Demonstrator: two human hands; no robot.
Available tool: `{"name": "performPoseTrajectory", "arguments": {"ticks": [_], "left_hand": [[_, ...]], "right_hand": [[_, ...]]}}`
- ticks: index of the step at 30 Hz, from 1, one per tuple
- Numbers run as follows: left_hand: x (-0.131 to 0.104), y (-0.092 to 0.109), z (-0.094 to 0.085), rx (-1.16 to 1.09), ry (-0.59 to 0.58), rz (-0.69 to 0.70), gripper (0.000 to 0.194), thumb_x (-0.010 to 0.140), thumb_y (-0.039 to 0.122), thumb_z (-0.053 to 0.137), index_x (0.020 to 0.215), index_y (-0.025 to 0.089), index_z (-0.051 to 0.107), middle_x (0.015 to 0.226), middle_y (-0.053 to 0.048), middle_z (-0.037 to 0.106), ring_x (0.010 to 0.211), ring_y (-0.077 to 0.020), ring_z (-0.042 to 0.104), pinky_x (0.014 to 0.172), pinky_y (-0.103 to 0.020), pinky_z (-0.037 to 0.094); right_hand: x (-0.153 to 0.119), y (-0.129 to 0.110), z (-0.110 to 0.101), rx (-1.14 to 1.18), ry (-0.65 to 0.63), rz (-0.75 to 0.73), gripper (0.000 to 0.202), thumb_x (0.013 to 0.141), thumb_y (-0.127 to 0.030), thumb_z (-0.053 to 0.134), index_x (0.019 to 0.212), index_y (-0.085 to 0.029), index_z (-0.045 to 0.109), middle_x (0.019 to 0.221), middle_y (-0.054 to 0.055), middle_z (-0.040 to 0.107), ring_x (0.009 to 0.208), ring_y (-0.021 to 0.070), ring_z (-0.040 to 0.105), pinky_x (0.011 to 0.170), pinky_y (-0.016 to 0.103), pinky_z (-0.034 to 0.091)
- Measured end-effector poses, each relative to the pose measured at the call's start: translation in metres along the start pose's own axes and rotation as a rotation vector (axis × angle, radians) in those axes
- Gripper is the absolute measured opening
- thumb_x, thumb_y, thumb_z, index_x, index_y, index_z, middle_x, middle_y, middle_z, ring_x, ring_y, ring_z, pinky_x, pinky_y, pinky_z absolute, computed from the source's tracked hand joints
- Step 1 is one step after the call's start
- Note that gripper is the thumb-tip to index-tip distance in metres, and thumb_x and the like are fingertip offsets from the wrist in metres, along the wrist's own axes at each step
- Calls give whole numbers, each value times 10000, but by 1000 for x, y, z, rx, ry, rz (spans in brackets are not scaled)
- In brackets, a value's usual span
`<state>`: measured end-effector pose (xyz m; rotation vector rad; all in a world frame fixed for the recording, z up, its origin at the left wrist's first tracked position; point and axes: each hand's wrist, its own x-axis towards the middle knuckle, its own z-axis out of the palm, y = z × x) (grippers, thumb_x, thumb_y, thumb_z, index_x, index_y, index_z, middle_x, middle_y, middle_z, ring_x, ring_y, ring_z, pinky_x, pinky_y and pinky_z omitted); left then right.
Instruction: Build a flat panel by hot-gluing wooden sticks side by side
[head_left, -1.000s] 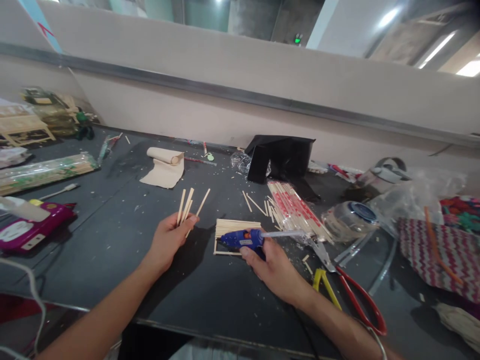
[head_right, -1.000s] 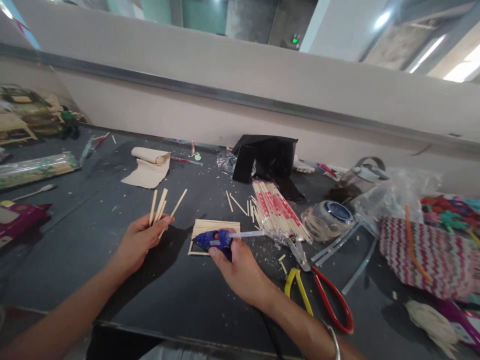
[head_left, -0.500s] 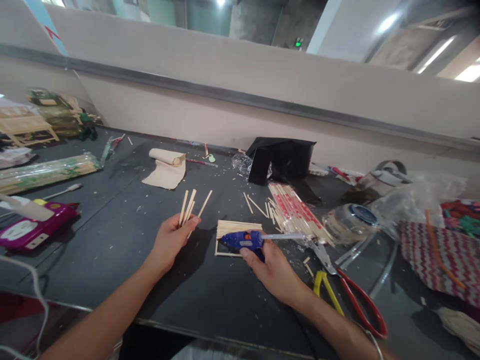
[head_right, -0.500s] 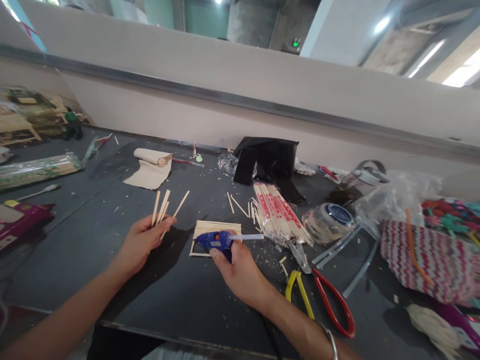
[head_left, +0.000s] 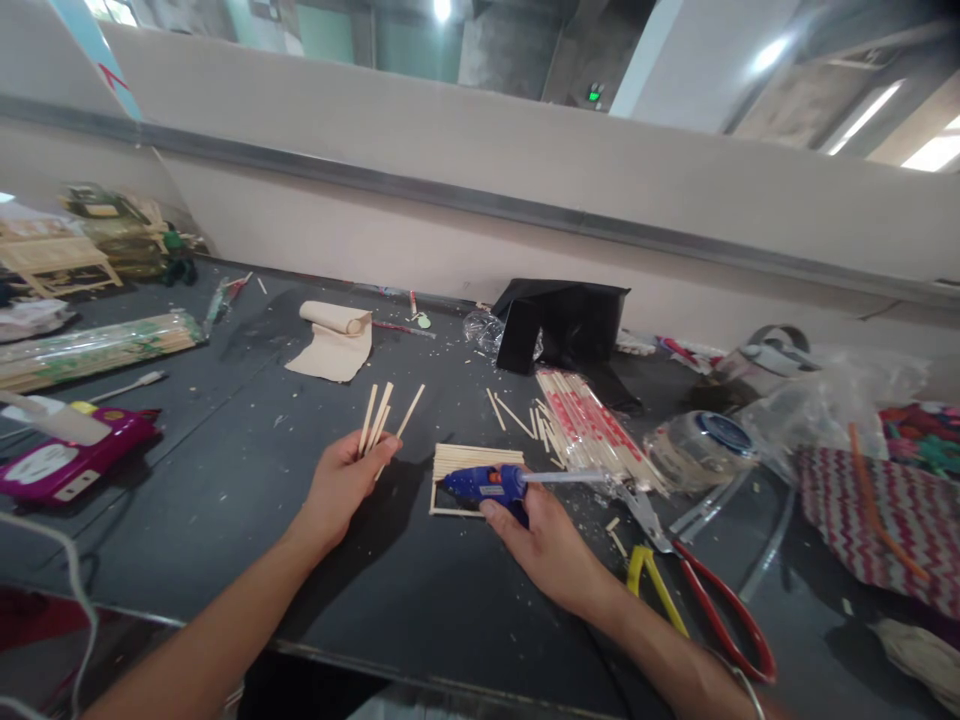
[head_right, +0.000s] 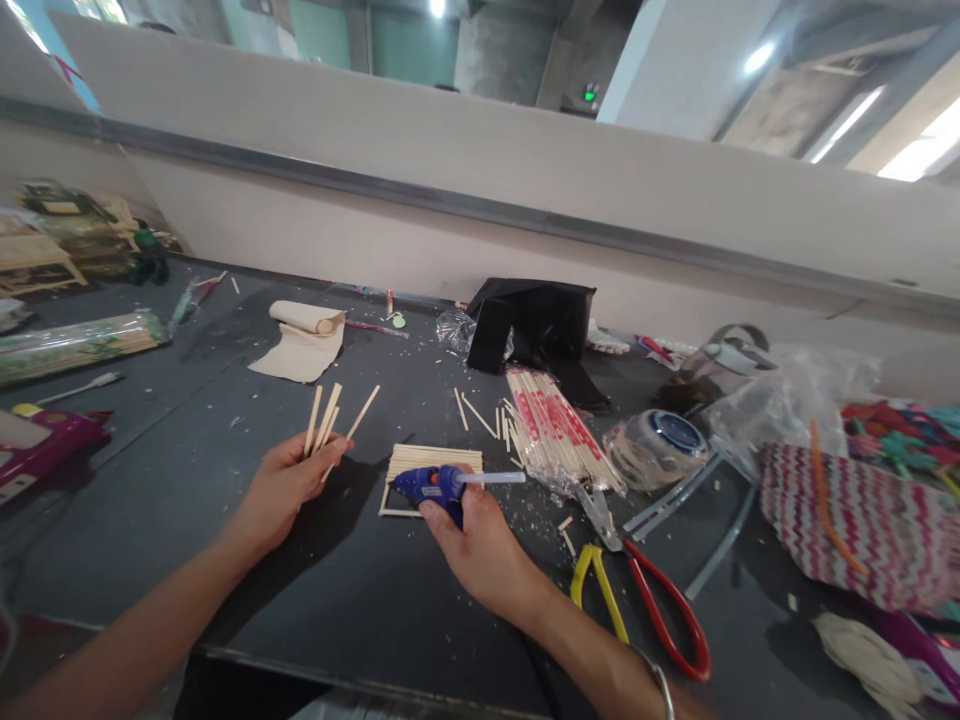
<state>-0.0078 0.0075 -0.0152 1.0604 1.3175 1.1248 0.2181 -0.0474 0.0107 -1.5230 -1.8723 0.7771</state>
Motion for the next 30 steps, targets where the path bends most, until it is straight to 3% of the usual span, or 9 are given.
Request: {"name": "performPoseTrajectory", "arguments": {"ticks": [6, 9, 12, 16, 19, 21, 24, 26, 30], "left_hand": [[0, 1, 0, -9, 14, 5, 312, 725, 441, 671, 806, 145, 614, 536, 81, 354, 433, -37, 262, 372, -161, 181], [0, 0, 0, -17, 15, 8, 311, 721, 437, 676, 803, 144, 613, 535, 82, 347, 433, -36, 261, 374, -162, 180], [-1, 1, 1, -31, 21, 9, 332, 709, 447, 687, 811, 138, 621, 557, 77, 365, 431, -31, 257, 373, -163, 173], [-3, 5, 1, -79, 18, 23, 378, 703, 474, 687, 847, 127, 648, 591, 69, 385, 430, -21, 258, 377, -161, 164], [-4, 6, 1, -92, 27, 29, 392, 696, 476, 695, 866, 125, 658, 605, 65, 406, 426, -18, 269, 378, -163, 172], [-3, 5, 0, -78, 29, 33, 391, 701, 477, 691, 876, 129, 659, 605, 67, 405, 420, -17, 268, 378, -165, 172], [-2, 4, -1, -77, 7, 53, 379, 722, 477, 674, 899, 142, 655, 593, 77, 375, 418, -21, 250, 381, -168, 163], [-2, 3, -1, -83, -22, 71, 372, 738, 470, 664, 921, 147, 651, 587, 80, 354, 427, -28, 241, 386, -171, 165], [-6, 6, 0, -32, -65, 74, 397, 743, 474, 658, 960, 143, 648, 554, 89, 301, 438, -39, 225, 396, -176, 170]], "right_hand": [[-6, -5, -15, -16, -7, -41, 286, 888, -338, 459, 1087, -159, 559, 1045, 109, 665, 998, 239, 621, 896, 378, 481], [-14, -6, -33, -77, 65, -94, 263, 901, -340, 465, 1090, -179, 550, 1048, 86, 655, 986, 217, 621, 883, 339, 487], [-25, -1, -56, -217, 249, -167, 288, 900, -343, 478, 1138, -188, 521, 1104, 89, 619, 1023, 220, 598, 898, 346, 476], [-39, 9, -93, -496, 606, -224, 487, 896, -412, 480, 1322, -185, 415, 1250, 136, 537, 1119, 281, 541, 920, 414, 448], [-42, 22, -127, -704, 819, -163, 616, 880, -482, 489, 1404, -198, 334, 1275, 168, 522, 1069, 325, 570, 841, 442, 473], [-37, 33, -151, -832, 877, -92, 659, 871, -484, 511, 1428, -206, 295, 1286, 184, 519, 1088, 354, 561, 830, 461, 469], [-22, 56, -186, -949, 746, -31, 621, 909, -448, 460, 1442, -191, 271, 1335, 192, 494, 1198, 368, 479, 890, 464, 426], [-10, 75, -203, -1027, 714, 35, 626, 906, -465, 456, 1436, -177, 292, 1277, 214, 546, 1138, 367, 525, 814, 441, 444], [9, 112, -217, -1002, 508, 84, 701, 853, -528, 507, 1372, -74, 382, 1039, 244, 660, 911, 350, 623, 662, 394, 444]]}}
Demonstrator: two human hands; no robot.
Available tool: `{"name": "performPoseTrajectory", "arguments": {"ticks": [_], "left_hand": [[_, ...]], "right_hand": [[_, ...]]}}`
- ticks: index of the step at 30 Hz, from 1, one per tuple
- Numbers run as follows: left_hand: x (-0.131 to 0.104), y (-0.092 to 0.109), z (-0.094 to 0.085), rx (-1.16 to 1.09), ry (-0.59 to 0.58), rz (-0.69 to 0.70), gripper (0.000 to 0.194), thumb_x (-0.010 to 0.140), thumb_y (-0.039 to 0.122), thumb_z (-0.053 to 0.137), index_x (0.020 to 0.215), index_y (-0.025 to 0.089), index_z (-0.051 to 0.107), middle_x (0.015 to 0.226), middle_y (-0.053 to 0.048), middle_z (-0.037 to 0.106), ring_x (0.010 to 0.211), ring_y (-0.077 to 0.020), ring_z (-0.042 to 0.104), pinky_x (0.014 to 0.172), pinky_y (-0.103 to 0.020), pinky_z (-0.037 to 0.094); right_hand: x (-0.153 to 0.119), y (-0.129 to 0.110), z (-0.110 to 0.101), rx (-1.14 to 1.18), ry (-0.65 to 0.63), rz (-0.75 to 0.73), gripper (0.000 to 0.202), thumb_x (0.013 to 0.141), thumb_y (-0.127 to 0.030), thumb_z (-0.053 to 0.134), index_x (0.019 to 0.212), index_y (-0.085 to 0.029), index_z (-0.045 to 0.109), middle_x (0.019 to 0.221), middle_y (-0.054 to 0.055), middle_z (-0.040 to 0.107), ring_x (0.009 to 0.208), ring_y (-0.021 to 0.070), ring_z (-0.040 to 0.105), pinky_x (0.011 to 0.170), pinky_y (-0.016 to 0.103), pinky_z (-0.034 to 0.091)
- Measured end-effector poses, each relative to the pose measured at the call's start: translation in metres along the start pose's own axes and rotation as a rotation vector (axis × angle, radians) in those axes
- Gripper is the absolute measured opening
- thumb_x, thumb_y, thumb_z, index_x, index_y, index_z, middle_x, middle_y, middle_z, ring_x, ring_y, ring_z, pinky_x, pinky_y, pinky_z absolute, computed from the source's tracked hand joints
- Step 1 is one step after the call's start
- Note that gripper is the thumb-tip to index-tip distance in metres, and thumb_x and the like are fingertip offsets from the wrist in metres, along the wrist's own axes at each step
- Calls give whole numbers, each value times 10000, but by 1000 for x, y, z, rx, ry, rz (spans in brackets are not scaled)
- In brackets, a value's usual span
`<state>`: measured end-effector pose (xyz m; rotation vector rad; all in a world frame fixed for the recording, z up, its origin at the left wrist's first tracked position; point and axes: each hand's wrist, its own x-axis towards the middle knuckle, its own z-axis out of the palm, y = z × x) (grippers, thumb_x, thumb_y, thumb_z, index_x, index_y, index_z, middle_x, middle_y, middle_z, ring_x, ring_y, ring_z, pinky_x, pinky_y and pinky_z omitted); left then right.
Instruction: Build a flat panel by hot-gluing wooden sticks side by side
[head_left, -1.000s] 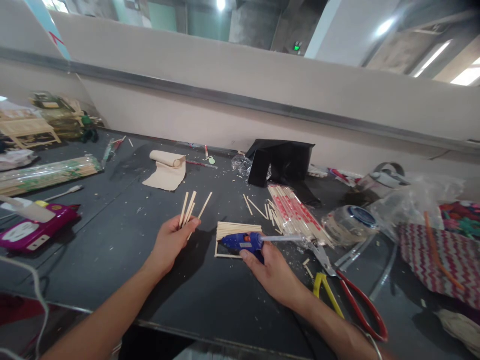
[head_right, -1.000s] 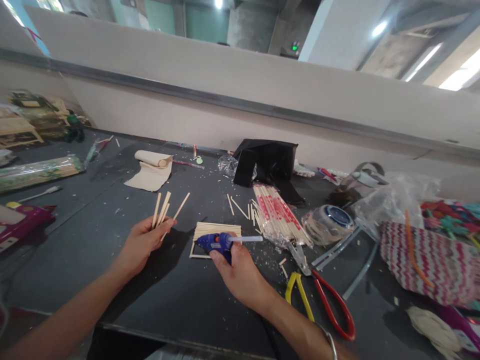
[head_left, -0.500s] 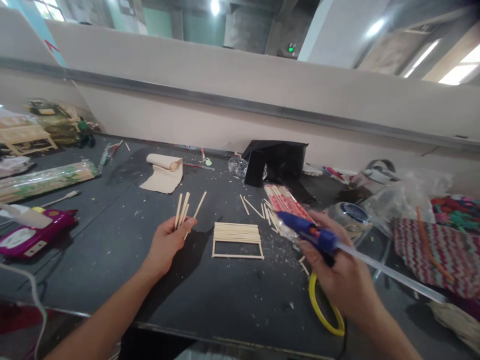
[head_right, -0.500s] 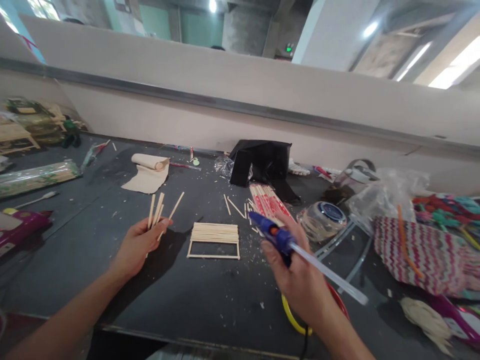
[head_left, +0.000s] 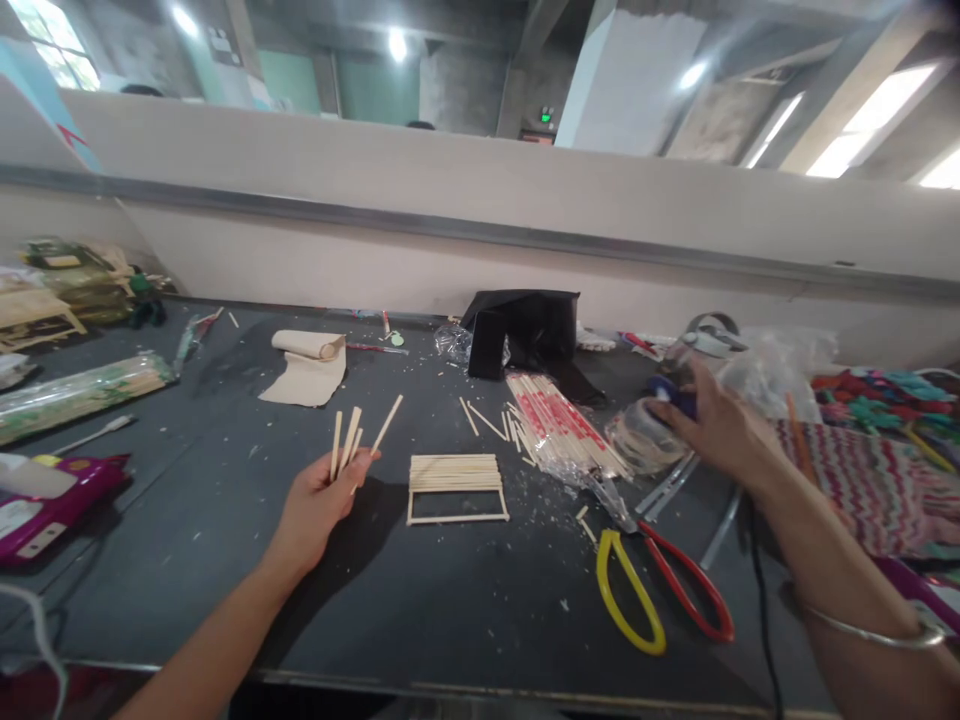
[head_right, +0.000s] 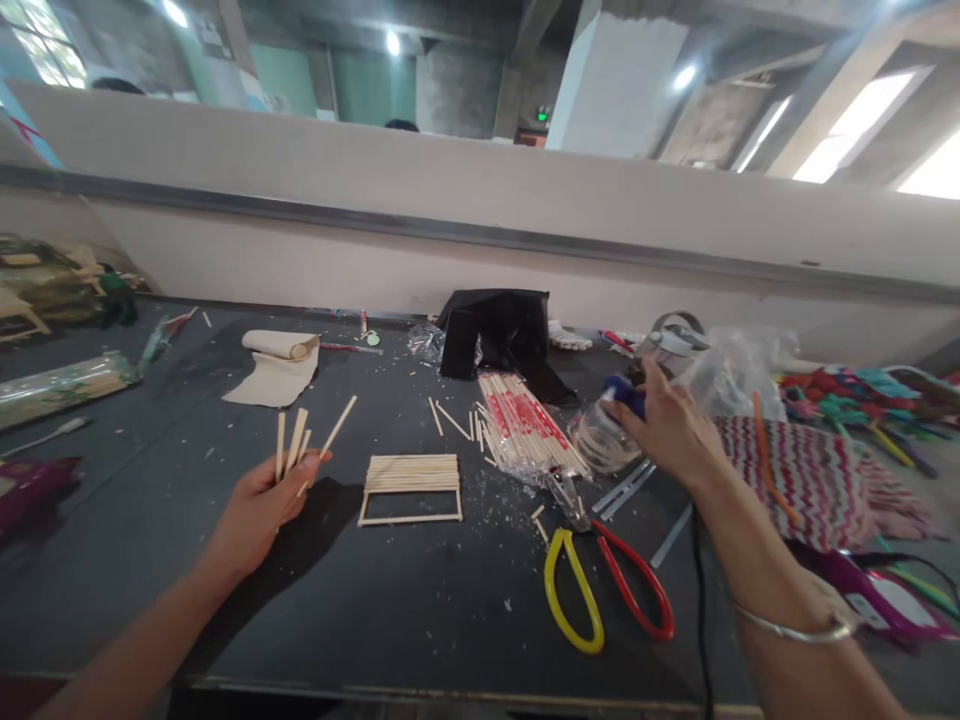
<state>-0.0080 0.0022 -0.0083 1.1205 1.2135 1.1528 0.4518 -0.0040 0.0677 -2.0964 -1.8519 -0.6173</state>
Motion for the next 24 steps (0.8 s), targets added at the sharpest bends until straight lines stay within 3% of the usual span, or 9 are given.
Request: {"name": "performPoseTrajectory", "arguments": {"ticks": [5, 10, 13, 15, 19, 22, 24], "left_hand": [[-5, 3, 3, 138, 2, -44, 413, 653, 489, 726, 843, 131, 649, 505, 88, 327, 438, -47, 268, 411, -181, 183], [-3, -4, 1, 250, -17, -28, 382, 628, 490, 736, 772, 147, 652, 487, 79, 375, 432, -58, 303, 419, -189, 197], [-4, -4, 4, 275, -37, -43, 358, 629, 484, 731, 750, 156, 657, 466, 79, 379, 423, -63, 307, 417, -190, 195], [-5, 1, 10, 297, -69, -80, 335, 628, 471, 730, 727, 159, 661, 459, 75, 393, 420, -64, 311, 414, -190, 197], [-4, 18, 30, 372, -211, -73, 285, 621, 428, 739, 661, 156, 667, 502, 45, 478, 459, -76, 366, 440, -196, 252], [2, 30, 42, 345, -345, 0, 269, 624, 409, 748, 677, 155, 677, 577, 19, 550, 540, -101, 443, 513, -207, 321], [6, 32, 46, 314, -408, 18, 263, 635, 404, 747, 684, 156, 677, 592, 22, 551, 560, -103, 450, 542, -210, 335]], "right_hand": [[-4, 11, 18, 4, 5, -54, 716, 808, -589, 529, 1295, -67, 482, 961, 239, 667, 837, 339, 626, 644, 382, 423], [-13, -5, -6, -21, 45, -46, 698, 793, -553, 577, 1305, -86, 490, 1097, 252, 626, 966, 385, 582, 748, 451, 432], [-24, -42, -28, 69, 271, -55, 470, 861, -442, 531, 1198, -119, 586, 1072, 196, 644, 1001, 341, 574, 833, 455, 436], [-35, -78, -39, 306, 367, -149, 303, 901, -357, 498, 1079, -159, 641, 943, 117, 681, 891, 249, 618, 819, 385, 475], [-57, -149, -42, 600, 144, -456, 241, 917, -247, 485, 1107, -258, 633, 986, 59, 658, 881, 184, 614, 807, 328, 498], [-62, -183, -33, 588, 22, -598, 296, 918, -179, 443, 1149, -242, 617, 988, 76, 630, 893, 182, 582, 749, 293, 495], [-61, -194, -27, 518, 3, -626, 266, 910, -157, 441, 1064, -226, 647, 923, 75, 618, 848, 181, 561, 681, 270, 479]]}}
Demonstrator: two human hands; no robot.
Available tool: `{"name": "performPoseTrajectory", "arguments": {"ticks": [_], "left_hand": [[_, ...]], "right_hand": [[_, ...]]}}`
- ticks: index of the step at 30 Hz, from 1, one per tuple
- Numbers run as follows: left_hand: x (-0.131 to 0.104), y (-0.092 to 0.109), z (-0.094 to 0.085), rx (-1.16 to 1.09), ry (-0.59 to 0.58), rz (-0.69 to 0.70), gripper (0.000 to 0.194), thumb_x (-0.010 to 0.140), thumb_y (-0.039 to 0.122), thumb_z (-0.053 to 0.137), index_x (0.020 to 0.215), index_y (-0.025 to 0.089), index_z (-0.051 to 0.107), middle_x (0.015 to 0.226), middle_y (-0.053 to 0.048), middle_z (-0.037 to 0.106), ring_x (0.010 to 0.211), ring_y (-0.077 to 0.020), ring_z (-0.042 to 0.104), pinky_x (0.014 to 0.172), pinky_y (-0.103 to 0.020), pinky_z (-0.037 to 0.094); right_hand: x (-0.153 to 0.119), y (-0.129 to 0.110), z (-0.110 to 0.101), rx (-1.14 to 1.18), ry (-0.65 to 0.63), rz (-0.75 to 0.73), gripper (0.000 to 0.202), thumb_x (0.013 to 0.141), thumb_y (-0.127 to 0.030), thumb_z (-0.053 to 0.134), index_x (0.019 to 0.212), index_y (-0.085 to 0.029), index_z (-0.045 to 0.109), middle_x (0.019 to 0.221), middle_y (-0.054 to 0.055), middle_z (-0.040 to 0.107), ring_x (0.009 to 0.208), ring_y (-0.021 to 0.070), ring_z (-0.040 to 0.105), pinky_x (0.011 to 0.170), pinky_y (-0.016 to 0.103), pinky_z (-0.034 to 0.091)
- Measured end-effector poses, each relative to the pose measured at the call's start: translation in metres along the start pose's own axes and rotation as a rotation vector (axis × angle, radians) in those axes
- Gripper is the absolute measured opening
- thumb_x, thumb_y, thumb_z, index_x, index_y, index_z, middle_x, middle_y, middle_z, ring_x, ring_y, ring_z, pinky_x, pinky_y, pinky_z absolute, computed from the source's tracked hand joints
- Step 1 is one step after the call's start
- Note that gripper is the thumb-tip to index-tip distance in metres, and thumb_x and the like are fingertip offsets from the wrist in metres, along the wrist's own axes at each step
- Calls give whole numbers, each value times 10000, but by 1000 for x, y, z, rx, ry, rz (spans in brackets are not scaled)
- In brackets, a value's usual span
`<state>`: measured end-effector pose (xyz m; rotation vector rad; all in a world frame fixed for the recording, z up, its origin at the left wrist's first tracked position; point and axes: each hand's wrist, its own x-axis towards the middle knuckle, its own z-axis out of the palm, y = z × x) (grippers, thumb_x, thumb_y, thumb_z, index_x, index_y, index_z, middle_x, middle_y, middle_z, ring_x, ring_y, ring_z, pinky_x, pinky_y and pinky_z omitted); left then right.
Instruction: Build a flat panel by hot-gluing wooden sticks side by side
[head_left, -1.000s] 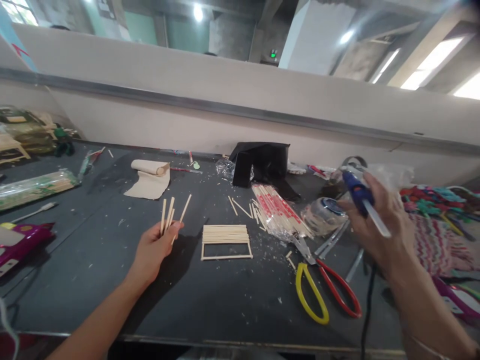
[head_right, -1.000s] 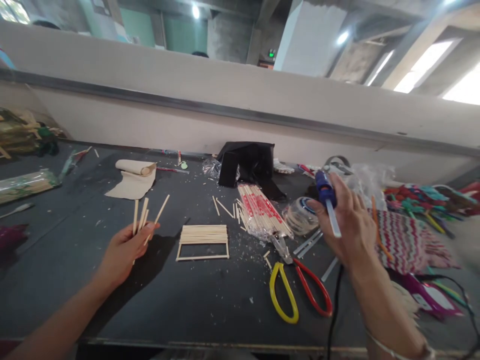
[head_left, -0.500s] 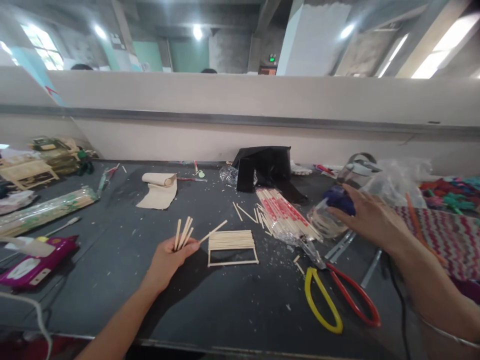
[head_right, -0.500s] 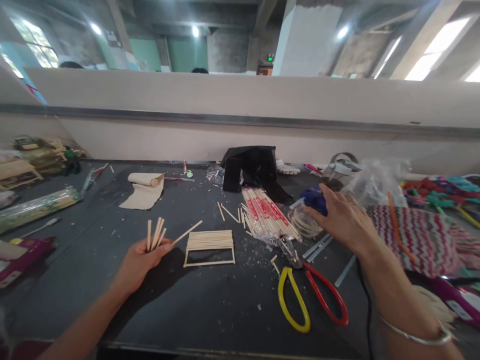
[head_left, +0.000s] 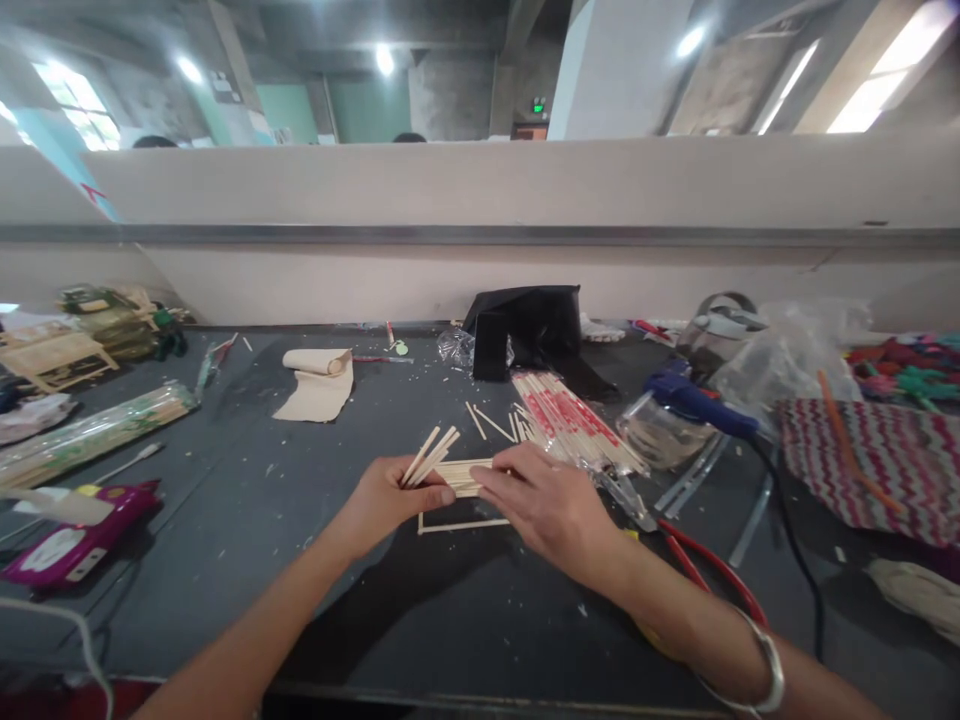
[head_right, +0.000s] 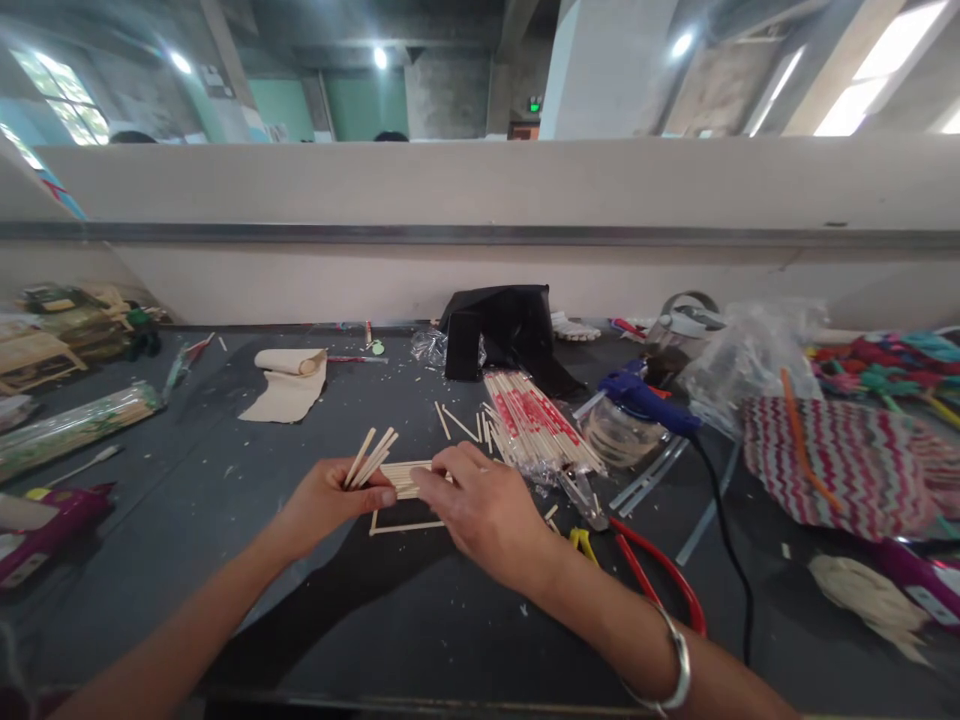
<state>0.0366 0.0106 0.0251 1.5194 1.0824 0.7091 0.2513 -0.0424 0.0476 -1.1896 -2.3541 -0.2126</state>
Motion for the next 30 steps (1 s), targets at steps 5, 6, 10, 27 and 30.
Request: {"name": "performPoseTrajectory", "arguments": {"ticks": [5, 6, 10, 27, 30], "left_hand": [[3, -7, 0, -25, -62, -24, 266, 675, 422, 708, 691, 159, 682, 527, 57, 468, 479, -67, 338, 478, -192, 266], [3, -9, -2, -5, -69, -26, 274, 677, 429, 703, 687, 156, 681, 526, 56, 466, 474, -67, 332, 468, -191, 253], [6, -15, -19, 111, 89, -66, 360, 688, 497, 665, 640, 140, 666, 490, 49, 430, 451, -74, 328, 435, -197, 222], [17, -30, -40, 267, 123, -207, 318, 661, 478, 665, 728, 168, 681, 507, 48, 492, 453, -102, 414, 436, -203, 276], [17, -32, -41, 258, 130, -188, 302, 645, 454, 680, 722, 162, 688, 514, 39, 514, 463, -109, 427, 450, -209, 278]], "right_hand": [[6, 0, 13, -46, -73, -21, 176, 905, -168, 476, 881, -194, 648, 866, 63, 603, 816, 189, 532, 661, 275, 448], [5, 1, 15, -23, -88, -28, 176, 912, -181, 472, 884, -191, 645, 868, 63, 604, 826, 188, 532, 685, 279, 449], [0, 3, 26, 50, -147, -20, 210, 938, -202, 433, 882, -177, 634, 866, 66, 598, 863, 179, 539, 761, 282, 443], [0, 3, 45, -11, -292, 82, 207, 931, -210, 459, 802, -178, 619, 848, 62, 596, 869, 181, 562, 724, 266, 421], [0, 4, 47, 3, -287, 76, 202, 930, -212, 465, 817, -176, 629, 845, 63, 600, 881, 183, 561, 734, 265, 423]]}}
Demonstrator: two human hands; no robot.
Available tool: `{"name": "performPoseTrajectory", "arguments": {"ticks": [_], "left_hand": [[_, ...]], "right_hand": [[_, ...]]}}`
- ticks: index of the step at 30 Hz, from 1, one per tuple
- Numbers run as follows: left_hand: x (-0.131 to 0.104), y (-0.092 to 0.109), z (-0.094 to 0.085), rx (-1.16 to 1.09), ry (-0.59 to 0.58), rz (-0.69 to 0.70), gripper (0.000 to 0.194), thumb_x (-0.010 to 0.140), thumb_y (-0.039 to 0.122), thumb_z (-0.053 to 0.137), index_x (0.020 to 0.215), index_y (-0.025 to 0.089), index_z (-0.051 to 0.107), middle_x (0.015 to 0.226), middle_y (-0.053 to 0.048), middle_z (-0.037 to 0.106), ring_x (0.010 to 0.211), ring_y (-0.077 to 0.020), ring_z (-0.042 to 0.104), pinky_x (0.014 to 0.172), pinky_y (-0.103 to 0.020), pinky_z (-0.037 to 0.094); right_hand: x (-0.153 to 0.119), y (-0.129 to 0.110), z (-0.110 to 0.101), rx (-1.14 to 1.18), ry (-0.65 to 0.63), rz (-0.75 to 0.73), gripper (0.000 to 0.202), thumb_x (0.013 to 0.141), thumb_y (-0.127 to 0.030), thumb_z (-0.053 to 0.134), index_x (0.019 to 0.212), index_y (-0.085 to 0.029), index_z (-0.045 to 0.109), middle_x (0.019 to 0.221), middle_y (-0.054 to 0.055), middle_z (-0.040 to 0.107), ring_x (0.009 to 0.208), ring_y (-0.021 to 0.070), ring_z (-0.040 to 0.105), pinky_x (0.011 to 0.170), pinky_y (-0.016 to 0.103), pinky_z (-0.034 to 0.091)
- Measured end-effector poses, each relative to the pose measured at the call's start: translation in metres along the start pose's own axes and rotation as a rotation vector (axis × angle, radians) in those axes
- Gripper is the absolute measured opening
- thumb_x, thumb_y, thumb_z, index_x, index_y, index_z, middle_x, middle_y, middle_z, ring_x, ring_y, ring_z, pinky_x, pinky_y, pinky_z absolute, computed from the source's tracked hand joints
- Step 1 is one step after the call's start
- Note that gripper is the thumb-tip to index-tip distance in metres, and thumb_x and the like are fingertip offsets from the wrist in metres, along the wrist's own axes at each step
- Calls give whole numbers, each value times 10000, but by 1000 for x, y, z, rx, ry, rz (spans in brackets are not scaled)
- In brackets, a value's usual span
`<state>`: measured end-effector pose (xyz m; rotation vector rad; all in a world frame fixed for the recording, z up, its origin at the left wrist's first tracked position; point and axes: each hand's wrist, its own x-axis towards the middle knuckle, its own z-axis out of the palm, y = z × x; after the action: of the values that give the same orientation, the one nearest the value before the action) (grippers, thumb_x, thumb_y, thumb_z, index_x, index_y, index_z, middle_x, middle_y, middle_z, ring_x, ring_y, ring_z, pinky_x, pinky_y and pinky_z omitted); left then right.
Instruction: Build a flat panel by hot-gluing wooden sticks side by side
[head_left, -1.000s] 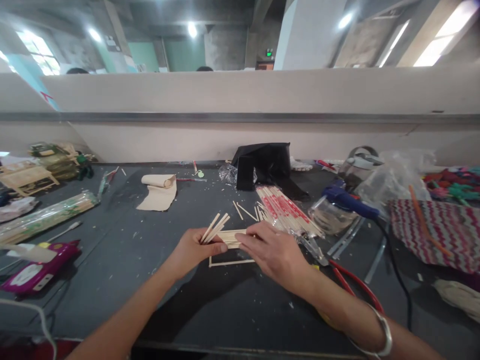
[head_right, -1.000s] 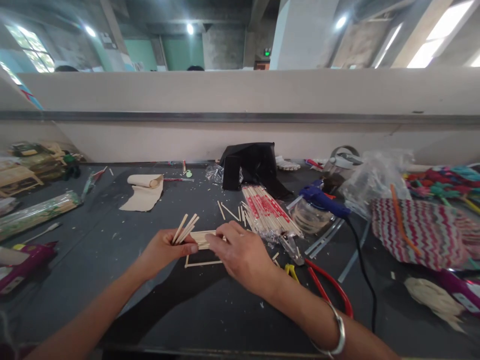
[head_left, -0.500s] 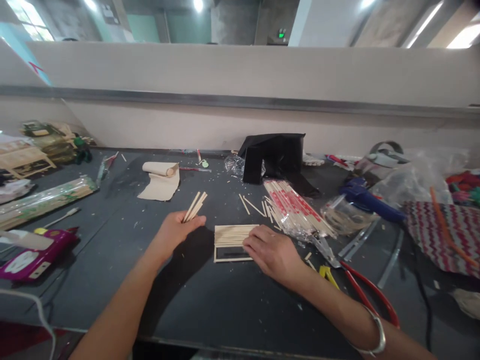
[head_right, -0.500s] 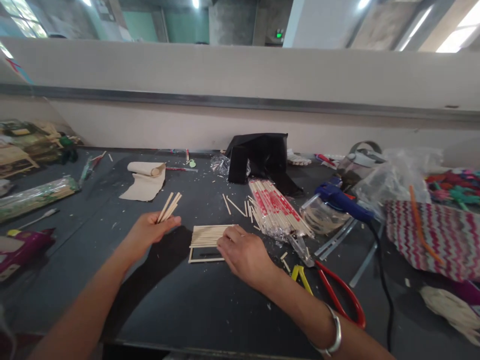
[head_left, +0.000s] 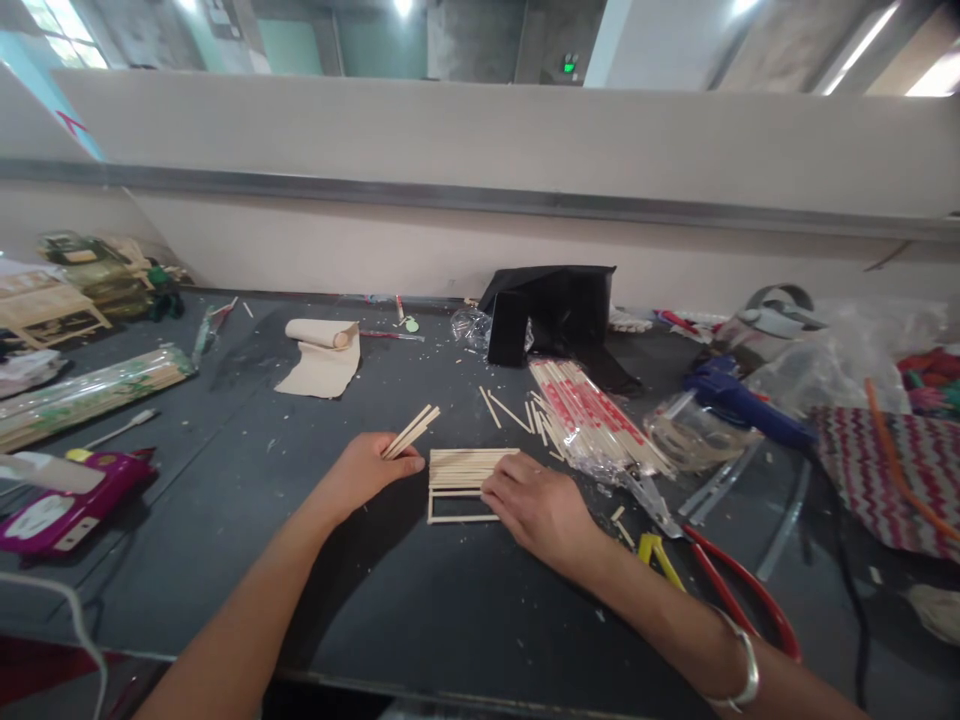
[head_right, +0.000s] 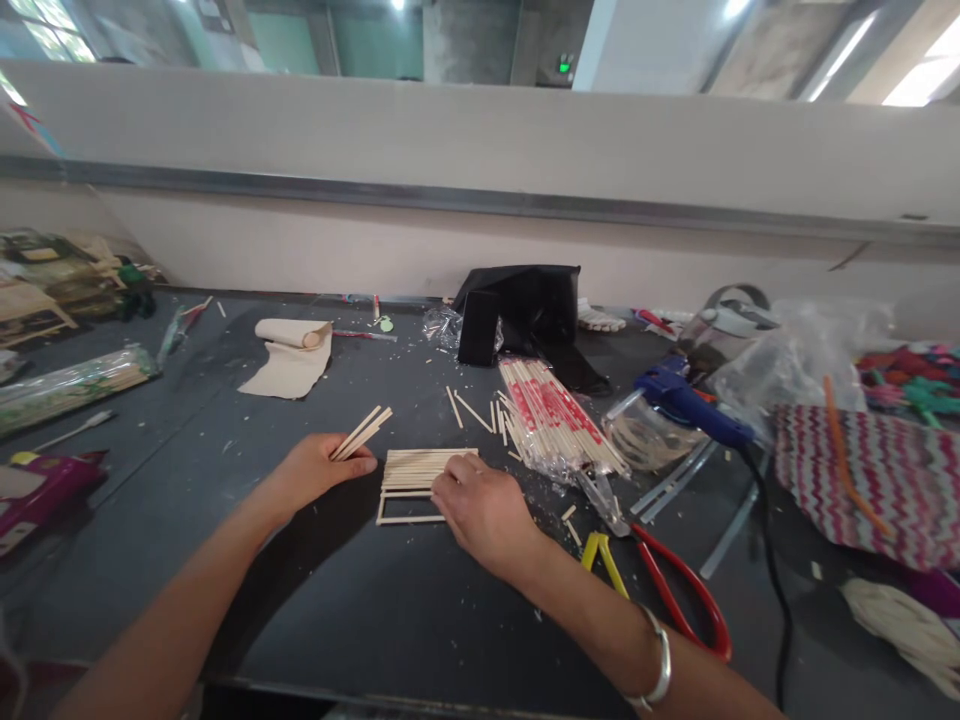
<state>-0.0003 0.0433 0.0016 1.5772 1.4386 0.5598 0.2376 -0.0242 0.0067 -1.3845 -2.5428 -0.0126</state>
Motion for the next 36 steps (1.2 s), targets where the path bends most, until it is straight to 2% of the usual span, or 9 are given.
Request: {"name": "performPoseTrajectory", "arguments": {"ticks": [5, 14, 30, 36], "left_hand": [[3, -5, 1, -61, 12, 40, 296, 590, 434, 716, 707, 162, 707, 538, 19, 567, 513, -139, 476, 489, -227, 303], [5, -5, -1, 117, -90, 23, 344, 648, 482, 662, 768, 162, 698, 661, 9, 627, 638, -161, 534, 601, -252, 358], [4, -7, 0, 137, -140, 11, 384, 621, 514, 683, 740, 150, 689, 606, 23, 576, 578, -137, 483, 533, -228, 318], [2, -4, -1, 158, -159, -4, 394, 628, 523, 677, 734, 143, 684, 570, 32, 524, 537, -118, 434, 493, -219, 284]], "right_hand": [[0, 1, 3, -8, 18, 5, 220, 935, -218, 451, 803, -178, 623, 845, 62, 600, 872, 181, 560, 733, 268, 417], [2, 0, 7, -15, -2, 57, 215, 934, -242, 454, 800, -178, 611, 852, 53, 609, 873, 177, 570, 720, 260, 406], [1, 0, 10, -4, 23, 78, 200, 925, -262, 479, 784, -182, 595, 840, 42, 616, 859, 175, 572, 697, 253, 388], [-1, 5, 6, 65, 79, 117, 191, 914, -281, 508, 790, -191, 622, 830, 31, 628, 849, 157, 579, 697, 237, 378]]}}
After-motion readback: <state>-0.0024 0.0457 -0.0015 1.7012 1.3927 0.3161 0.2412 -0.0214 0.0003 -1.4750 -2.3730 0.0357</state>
